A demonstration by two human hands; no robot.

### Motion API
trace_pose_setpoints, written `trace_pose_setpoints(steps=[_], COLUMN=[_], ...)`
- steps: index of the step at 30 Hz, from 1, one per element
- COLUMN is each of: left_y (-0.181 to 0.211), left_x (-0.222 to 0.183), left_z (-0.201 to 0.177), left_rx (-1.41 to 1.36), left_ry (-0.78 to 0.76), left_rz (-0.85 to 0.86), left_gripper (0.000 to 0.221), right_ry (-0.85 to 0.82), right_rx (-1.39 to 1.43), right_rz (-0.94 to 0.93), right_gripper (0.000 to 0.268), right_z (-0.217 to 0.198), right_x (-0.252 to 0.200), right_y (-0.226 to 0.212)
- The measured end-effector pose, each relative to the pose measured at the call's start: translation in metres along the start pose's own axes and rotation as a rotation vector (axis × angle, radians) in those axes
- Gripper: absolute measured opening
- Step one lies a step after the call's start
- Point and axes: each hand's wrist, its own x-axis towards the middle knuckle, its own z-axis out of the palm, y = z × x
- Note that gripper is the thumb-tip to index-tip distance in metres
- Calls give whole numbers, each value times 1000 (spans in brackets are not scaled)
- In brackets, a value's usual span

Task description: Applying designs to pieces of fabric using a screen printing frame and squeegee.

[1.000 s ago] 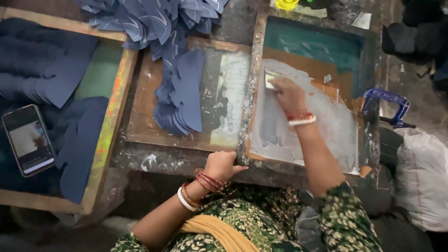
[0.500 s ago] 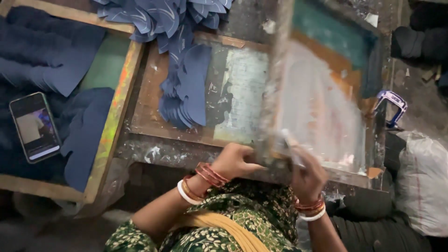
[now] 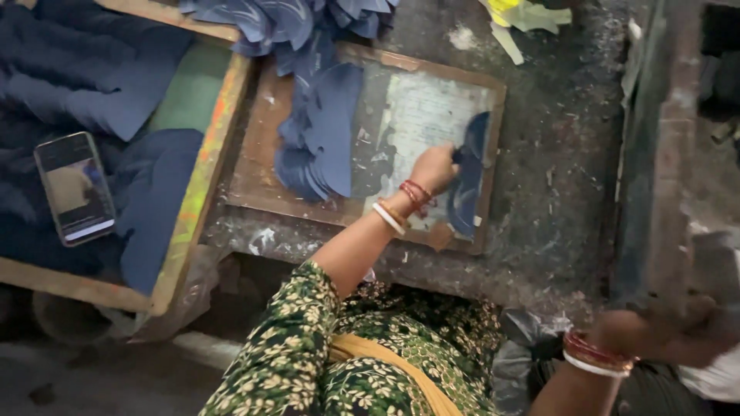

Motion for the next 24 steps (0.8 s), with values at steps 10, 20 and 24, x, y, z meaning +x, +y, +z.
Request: trace_pose_setpoints(steps=[10, 20, 24], left_y=[-21, -39, 26], left_x=[-40, -152, -160], left_z=[-243, -209, -188], left_rx=[96, 345, 697], left_ry=[536, 72, -69], left_rz=[121, 128, 120], left_gripper=[41, 18, 25], right_ry=[-44, -58, -52], right_rx=[-110, -335, -448], right_rz=[-127, -310, -384], right_gripper=[30, 27, 26], right_z=[-51, -84, -103], right_x=[-38, -56, -53], right_y=[164, 192, 204])
